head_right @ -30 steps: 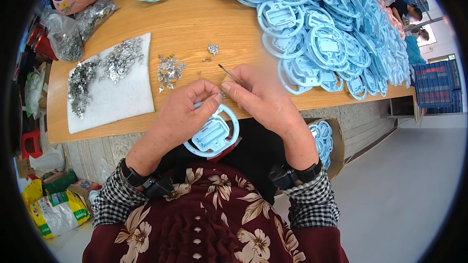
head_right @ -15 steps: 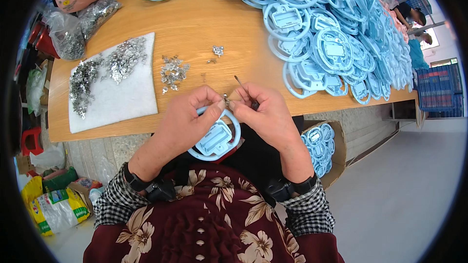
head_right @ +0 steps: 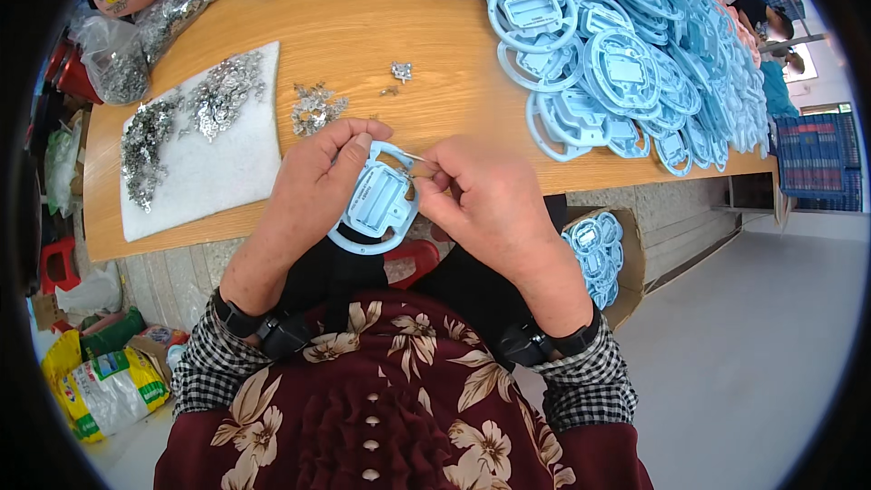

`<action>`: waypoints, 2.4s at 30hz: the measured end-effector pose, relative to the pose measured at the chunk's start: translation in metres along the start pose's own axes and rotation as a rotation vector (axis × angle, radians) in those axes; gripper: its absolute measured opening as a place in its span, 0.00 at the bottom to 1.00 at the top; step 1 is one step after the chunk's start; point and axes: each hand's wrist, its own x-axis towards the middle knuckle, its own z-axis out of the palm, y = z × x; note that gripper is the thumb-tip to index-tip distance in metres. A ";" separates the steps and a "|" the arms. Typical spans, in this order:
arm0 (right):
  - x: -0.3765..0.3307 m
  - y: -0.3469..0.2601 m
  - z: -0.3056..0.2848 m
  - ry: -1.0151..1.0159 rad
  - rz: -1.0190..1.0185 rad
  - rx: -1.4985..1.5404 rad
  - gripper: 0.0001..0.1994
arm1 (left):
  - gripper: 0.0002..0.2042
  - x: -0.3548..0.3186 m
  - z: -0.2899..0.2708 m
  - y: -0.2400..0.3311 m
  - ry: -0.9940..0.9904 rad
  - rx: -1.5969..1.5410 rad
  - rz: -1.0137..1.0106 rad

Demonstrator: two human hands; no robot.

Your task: Assembling small silver metal components into light blue circular plastic frames using a needle tool.

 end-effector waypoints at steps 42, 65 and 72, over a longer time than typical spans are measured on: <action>-0.022 -0.003 0.013 0.021 -0.032 -0.214 0.14 | 0.16 0.002 0.000 -0.003 -0.006 0.086 -0.003; -0.028 0.004 0.037 0.109 -0.092 -0.270 0.18 | 0.15 0.003 -0.002 -0.006 0.003 0.087 -0.027; -0.025 -0.015 0.025 0.016 -0.102 -0.577 0.23 | 0.15 0.007 -0.002 0.001 -0.028 0.119 -0.064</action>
